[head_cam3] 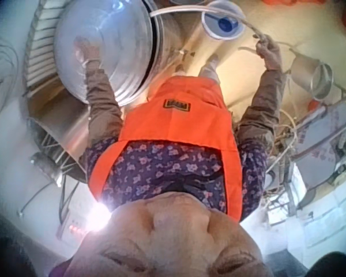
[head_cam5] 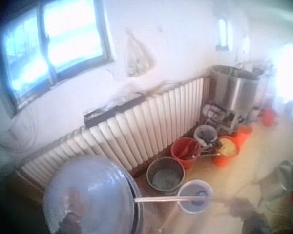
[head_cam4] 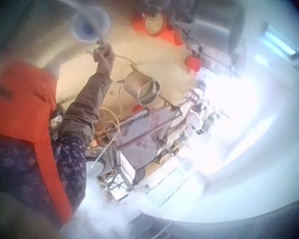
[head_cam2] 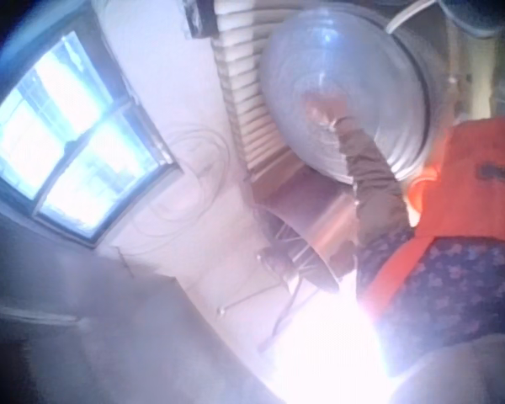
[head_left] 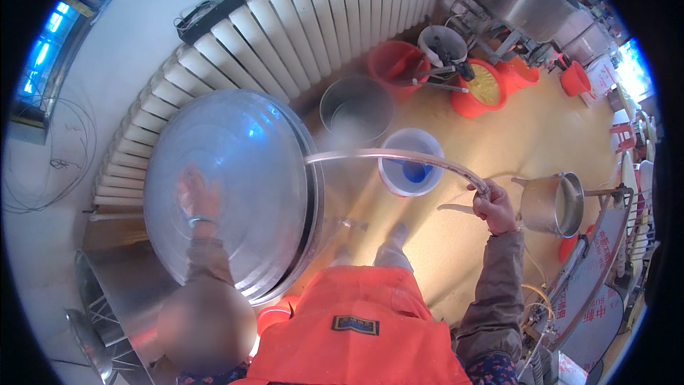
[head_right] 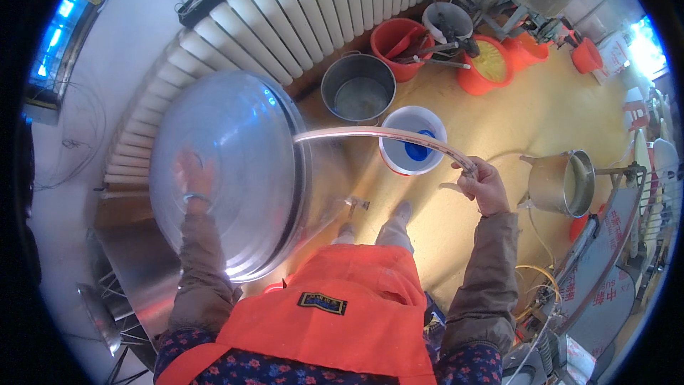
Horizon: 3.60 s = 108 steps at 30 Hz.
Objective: The person transfers liquid from a large metal container into a white bucket using a clear tube, then walks to a work area and lifts a large round dough sheet from a wooden board. The person returns to the container and continues transferring liquid into the bucket.
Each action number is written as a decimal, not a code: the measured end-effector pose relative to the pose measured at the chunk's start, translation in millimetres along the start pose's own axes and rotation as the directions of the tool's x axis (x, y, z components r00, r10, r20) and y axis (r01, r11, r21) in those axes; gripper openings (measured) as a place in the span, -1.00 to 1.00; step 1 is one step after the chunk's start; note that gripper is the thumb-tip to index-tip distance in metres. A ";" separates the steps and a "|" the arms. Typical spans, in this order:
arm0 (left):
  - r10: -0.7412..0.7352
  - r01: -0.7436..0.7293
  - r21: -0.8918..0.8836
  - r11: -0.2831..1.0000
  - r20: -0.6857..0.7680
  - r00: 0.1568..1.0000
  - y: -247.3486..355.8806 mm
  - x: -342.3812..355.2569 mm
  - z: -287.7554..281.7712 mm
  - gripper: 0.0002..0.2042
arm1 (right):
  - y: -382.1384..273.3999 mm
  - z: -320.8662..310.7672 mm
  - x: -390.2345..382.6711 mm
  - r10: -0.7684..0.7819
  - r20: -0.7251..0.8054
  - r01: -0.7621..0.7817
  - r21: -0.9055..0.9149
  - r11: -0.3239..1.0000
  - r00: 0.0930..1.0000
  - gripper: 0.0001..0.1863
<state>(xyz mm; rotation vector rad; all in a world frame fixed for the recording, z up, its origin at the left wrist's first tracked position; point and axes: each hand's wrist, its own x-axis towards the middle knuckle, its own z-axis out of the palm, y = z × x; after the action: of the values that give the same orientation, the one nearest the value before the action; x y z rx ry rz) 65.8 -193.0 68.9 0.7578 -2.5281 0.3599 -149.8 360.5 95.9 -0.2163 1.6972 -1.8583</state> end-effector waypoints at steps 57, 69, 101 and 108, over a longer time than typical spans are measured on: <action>0.756 0.891 -0.412 0.190 0.641 0.135 546.7 -229.9 322.5 -0.42 | 345.1 -152.9 198.0 0.559 -0.063 -0.454 0.513 0.729 0.827 -0.67; 0.598 0.534 -0.713 0.454 0.688 0.411 540.5 -269.1 270.1 -0.71 | 347.5 -137.3 198.5 0.553 -0.015 -0.394 0.687 0.611 0.833 -0.58; 0.076 0.931 -0.339 0.135 0.941 0.331 455.3 -225.2 491.7 -0.65 | 494.9 -57.6 22.1 0.854 -0.039 -0.609 0.684 0.401 0.518 -0.70; 0.353 0.993 -0.121 0.014 0.929 0.108 458.8 -197.9 503.4 -0.59 | 498.8 -50.0 3.5 0.861 -0.053 -0.558 0.741 0.374 0.506 -0.72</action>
<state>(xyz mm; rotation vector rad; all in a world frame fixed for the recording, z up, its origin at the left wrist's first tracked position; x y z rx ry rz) -234.4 80.7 -512.6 1.4024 -1.8663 -2.6632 -17.9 402.9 -386.0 1.1891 0.9356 -1.6428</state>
